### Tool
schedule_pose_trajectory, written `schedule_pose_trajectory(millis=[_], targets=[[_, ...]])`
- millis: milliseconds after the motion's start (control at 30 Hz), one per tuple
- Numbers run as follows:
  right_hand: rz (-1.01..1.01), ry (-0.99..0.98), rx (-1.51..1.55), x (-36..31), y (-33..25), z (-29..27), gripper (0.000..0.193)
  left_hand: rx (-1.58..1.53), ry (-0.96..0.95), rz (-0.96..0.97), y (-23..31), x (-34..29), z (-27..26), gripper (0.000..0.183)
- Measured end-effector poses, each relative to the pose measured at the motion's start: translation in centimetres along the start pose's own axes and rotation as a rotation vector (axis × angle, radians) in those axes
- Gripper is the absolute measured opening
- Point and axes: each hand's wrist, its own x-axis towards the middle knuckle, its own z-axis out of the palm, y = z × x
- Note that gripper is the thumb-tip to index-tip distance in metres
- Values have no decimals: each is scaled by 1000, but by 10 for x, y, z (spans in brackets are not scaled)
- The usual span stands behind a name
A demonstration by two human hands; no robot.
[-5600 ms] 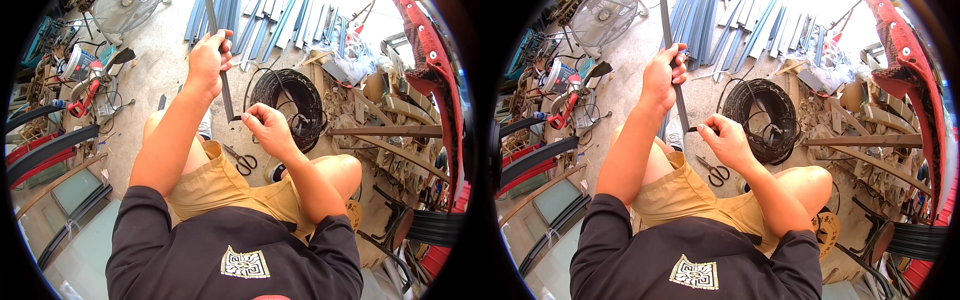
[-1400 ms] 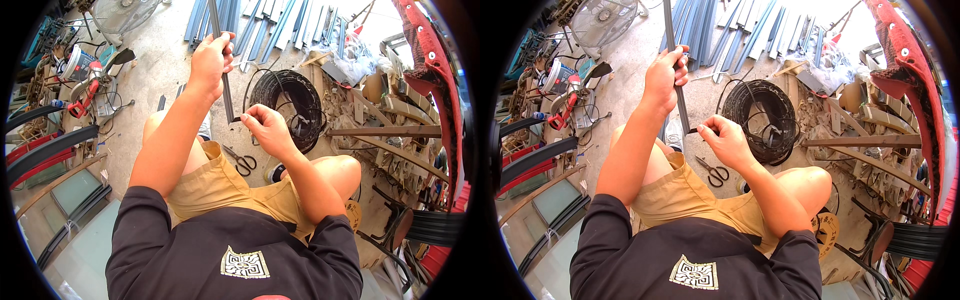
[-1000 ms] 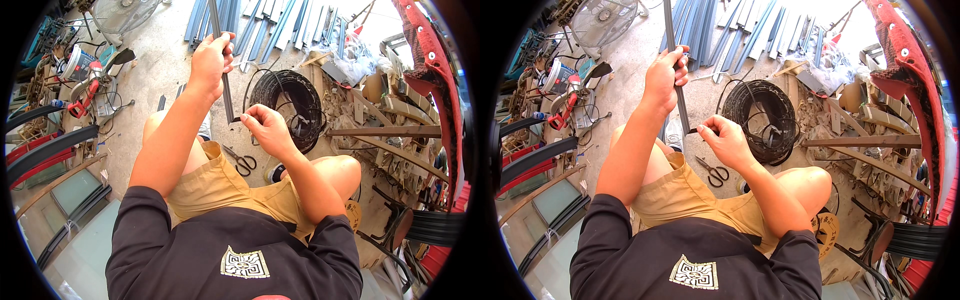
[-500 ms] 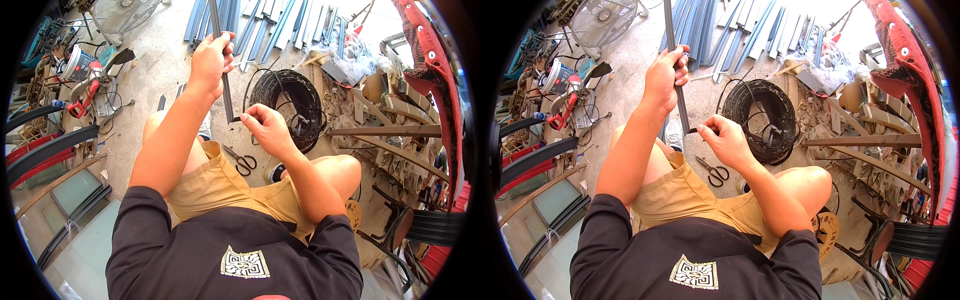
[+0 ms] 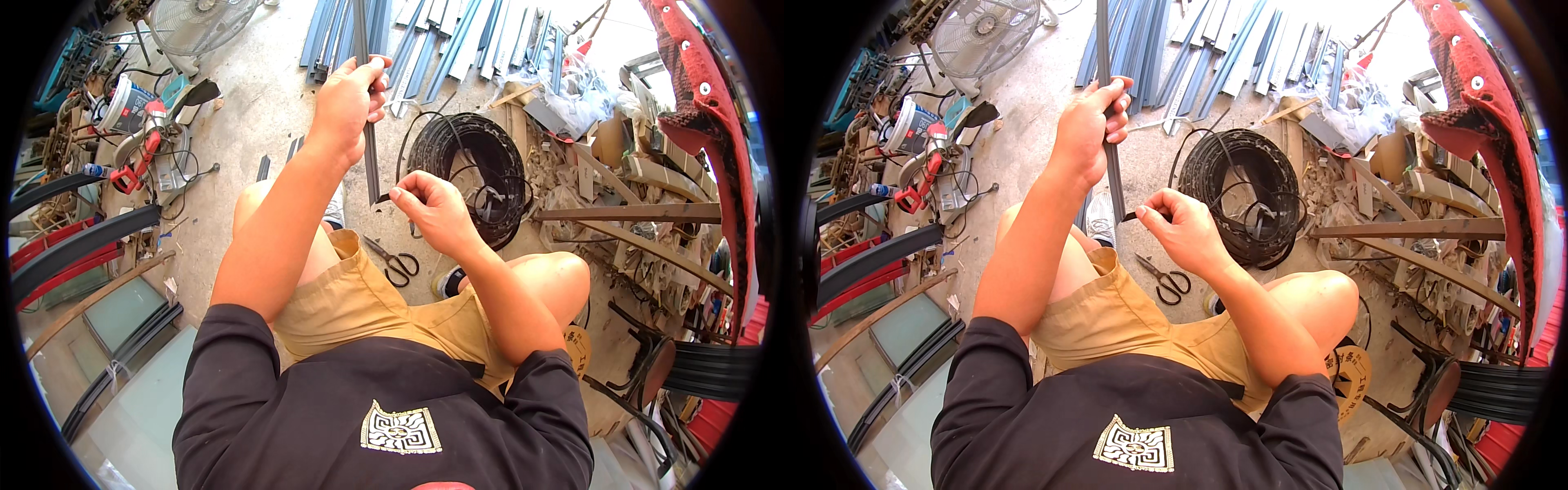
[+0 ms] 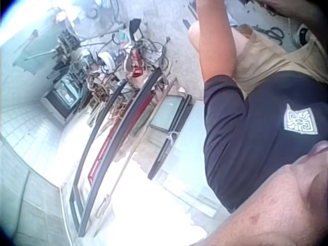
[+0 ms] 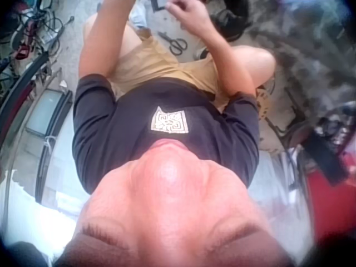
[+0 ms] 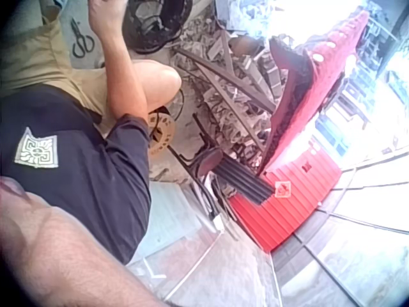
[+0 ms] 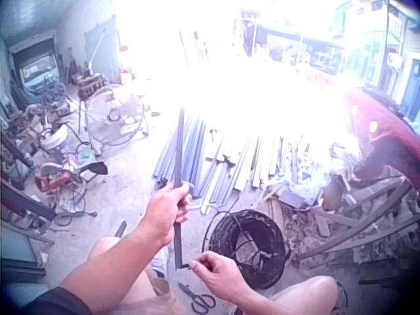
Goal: The person uses shears to cut a length of black rubber seal from a large coil and then begins to fit the end of the seal onto a long metal frame strip by hand.
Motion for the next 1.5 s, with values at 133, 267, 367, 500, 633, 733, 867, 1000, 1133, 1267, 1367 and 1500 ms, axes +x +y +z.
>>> schedule_pose_trajectory(millis=[133, 267, 367, 500, 633, 733, 867, 1000, 1133, 1267, 1367, 1500], targets=[[28, -42, -59, -1, -6, 1, 26, 66, -80, -46, -3, -5, 1, 16], [45, -42, -74, 0, 0, 3, 26, 206, -166, -94, -2, -17, 12, 19], [39, -30, -62, 4, 8, 4, 27, 276, -296, -139, -3, -25, 14, 19], [54, -41, -75, 6, 7, 6, 27, 750, -391, 74, -13, -27, 14, 22], [75, -44, -79, 10, 12, 8, 27, 624, -499, -8, -13, -27, 17, 23], [22, -5, -32, 12, 12, 9, 27, 602, -436, 29, -17, -23, 13, 24], [58, -10, 1, 12, 9, 4, 26, 436, -295, 1, -8, -22, 12, 24], [50, 27, 71, 11, 7, -2, 25, 189, -146, 2, -2, -13, 5, 25], [38, 76, 195, 8, 3, -13, 23, 9, -20, 109, 10, -1, -2, 26], [50, 72, 318, 1, -10, -22, 16, -92, 75, 220, 22, 7, -16, 27], [51, 44, 400, -5, -15, -26, 13, -143, 122, 257, 27, 9, -20, 28], [8, 22, 424, -5, -10, -21, 14, -200, 160, 279, 26, 10, -20, 29]])
